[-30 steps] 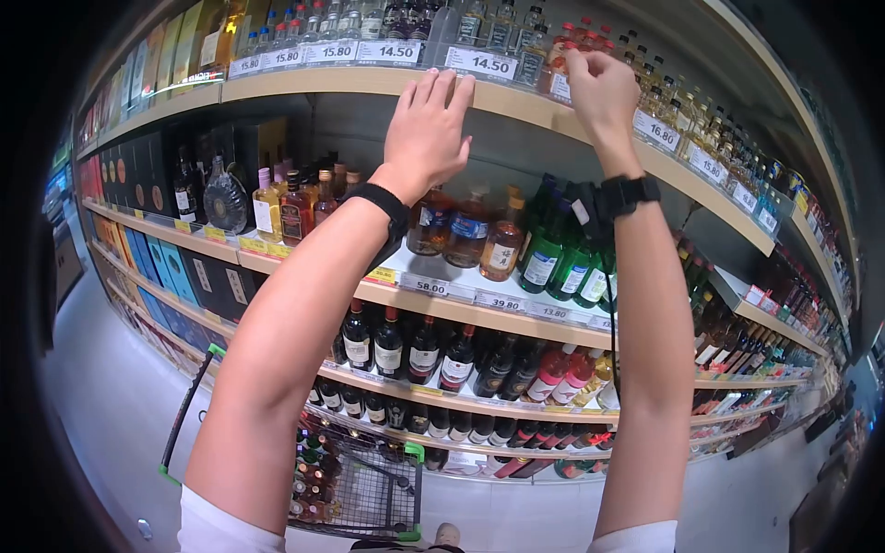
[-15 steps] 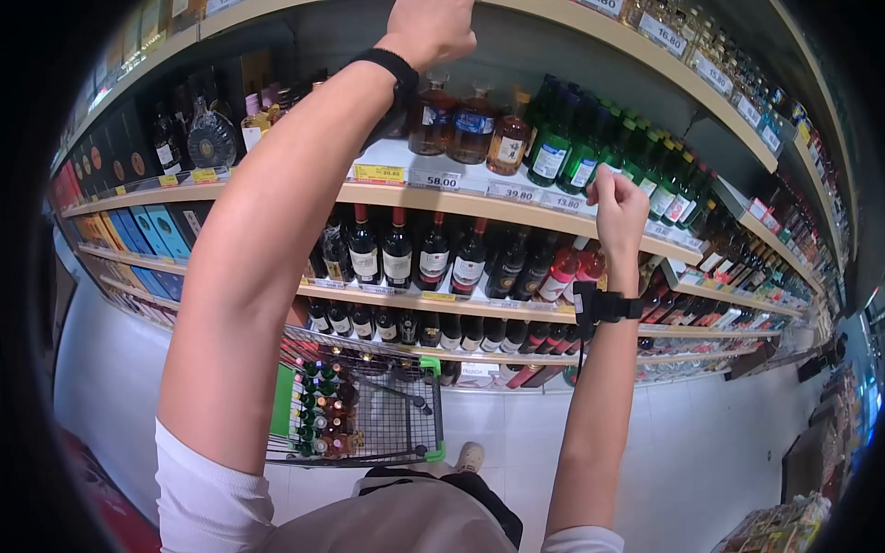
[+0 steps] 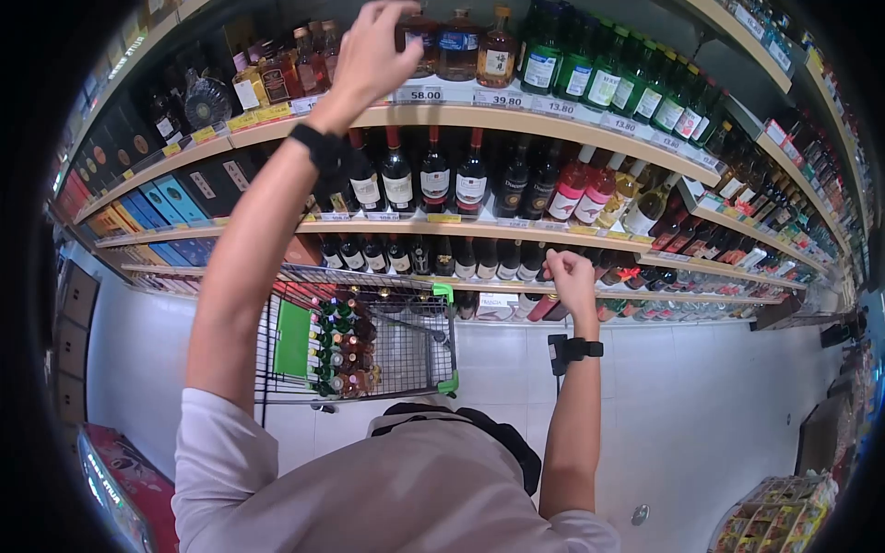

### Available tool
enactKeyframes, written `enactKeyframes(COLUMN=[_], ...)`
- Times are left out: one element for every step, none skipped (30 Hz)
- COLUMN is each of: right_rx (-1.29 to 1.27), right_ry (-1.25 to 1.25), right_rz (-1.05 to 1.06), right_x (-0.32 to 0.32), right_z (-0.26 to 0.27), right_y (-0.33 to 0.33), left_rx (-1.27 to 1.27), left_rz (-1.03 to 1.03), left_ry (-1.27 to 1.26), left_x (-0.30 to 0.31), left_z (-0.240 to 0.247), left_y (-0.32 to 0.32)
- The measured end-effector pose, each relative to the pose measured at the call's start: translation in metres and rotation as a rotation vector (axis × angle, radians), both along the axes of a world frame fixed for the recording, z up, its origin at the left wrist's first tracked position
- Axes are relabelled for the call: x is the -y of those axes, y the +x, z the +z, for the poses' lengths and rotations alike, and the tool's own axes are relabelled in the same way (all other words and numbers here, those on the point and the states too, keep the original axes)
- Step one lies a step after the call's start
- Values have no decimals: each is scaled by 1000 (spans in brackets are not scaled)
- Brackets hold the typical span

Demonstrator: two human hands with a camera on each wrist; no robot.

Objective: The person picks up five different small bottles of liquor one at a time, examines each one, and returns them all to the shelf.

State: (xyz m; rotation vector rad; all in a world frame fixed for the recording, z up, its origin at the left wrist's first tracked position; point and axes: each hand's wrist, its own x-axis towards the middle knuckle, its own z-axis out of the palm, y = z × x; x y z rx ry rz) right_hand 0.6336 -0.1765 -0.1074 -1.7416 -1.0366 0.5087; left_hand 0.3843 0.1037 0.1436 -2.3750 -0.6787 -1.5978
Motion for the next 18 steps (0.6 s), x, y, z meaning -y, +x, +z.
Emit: enactKeyframes(right_rx=[13, 26, -32, -1, 35, 70, 99, 37, -27, -90, -89, -111, -132, -152, -131, -109, -88, -115], right_ry=[-21, -37, -44, -89, -122, -158, -170, -161, -155, -147, -173, -174, -175, -178, -186, -194, -201, -209], right_rz=[12, 22, 60, 77, 91, 105, 133, 133, 133, 135, 162, 163, 165, 169, 191, 212, 233, 260], right_x=[8, 13, 19, 29, 35, 43, 52, 59, 67, 75, 79, 85, 89, 94, 98, 100, 103, 106], right_z=[-15, -35, -59, -76, -87, -97, -106, -108, -112, -115, -125, -130, -134, -138, -147, -157, -167, -169], right_y=[0, 0, 3, 1, 1, 0, -1, -4, -10, -12, -10, -11, -13, -15, -16, -17, -15, -17], left_rx=[19, 38, 15, -6, -25, -43, -15, 17, 20, 23, -4, -33, -16, 2, 22, 25, 28, 30], left_rz=[-81, -163, -256, -346, -350, -354, -357, -362, -360, -357, -322, -285, -265, -243, -220, -220, -221, -224], left_ry=[-57, -111, -321, -533, -552, -576, -643, -703, -784, -862, -905, -949, -993, -1038, -1082, -1093, -1104, -1117], left_x=[12, 28, 51, 76, 97, 118, 137, 152, 167, 181, 198, 214, 228, 241, 253, 264, 272, 282], left_z=[-28, -54, -79, -103, -126, -152, -180, -205, -230, -249, -260, -269, -278, -286, -295, -304, -313, -319], left_y=[-2, -4, -8, -14, -18, -23, -28, -32, -38, -46, -54, -62, -68, -73, -79, -87, -97, -105])
